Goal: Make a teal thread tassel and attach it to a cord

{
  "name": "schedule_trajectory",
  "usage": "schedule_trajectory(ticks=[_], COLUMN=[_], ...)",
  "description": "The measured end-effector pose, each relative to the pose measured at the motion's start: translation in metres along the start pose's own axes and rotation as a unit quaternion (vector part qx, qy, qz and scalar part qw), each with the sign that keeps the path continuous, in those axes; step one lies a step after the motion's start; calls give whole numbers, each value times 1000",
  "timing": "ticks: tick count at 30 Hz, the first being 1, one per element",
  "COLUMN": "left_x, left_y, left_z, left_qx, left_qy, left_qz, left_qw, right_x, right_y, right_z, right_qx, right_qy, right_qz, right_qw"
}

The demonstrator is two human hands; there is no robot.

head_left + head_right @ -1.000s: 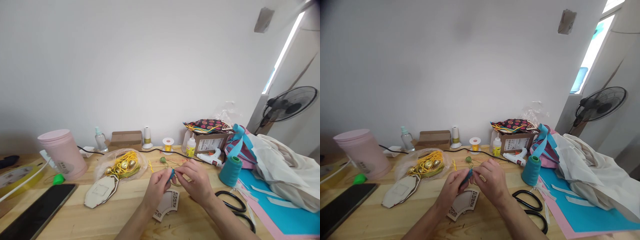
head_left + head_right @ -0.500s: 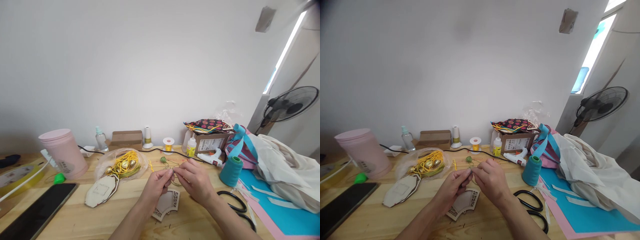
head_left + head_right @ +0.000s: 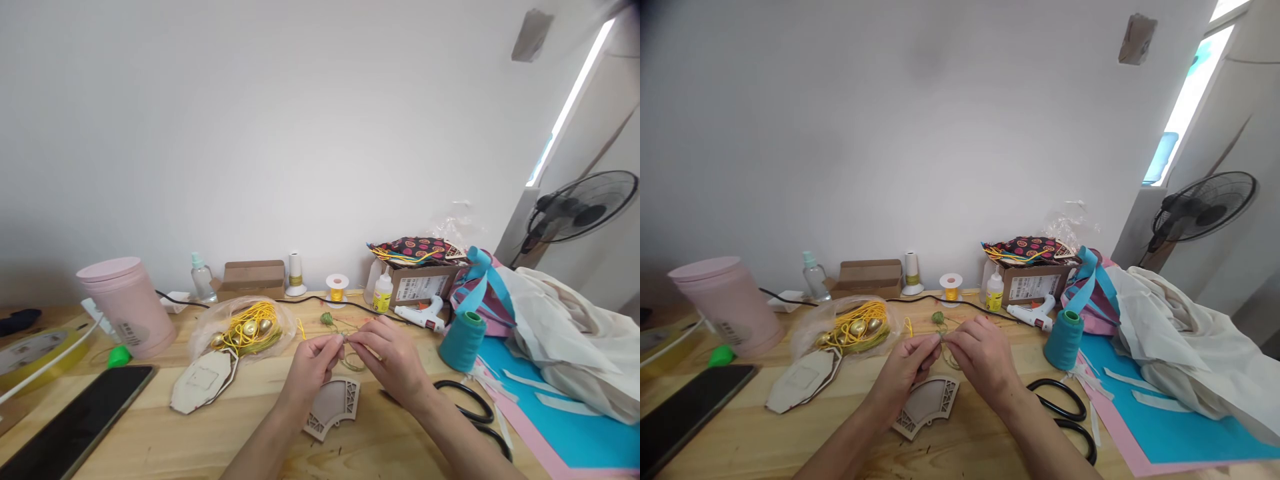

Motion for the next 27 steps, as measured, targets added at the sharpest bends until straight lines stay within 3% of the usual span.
schedule_trajectory(ticks=[20,27], left_x=[-4,4], left_y=[3,2], left_z=[1,0], left_qx=[-22,-1], left_qy=[84,0], left_qz=[35,-26], left_qw=[996,1000], right_x=[-2,-3], right_y=[3,1], right_z=[-3,-4], right_qx=[4,-20], right_qy=[3,19], right_qz=[56,38], right_qw=[998,999])
Point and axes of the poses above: each hand's wrist, its own y-axis towards the middle knuckle, its own x-axis out of the back of the hand, z = x × y, the point moved 8 cm from there along y, towards the middle knuckle, and after that the axes turned 2 degrees about x, right-handed, at the moved point
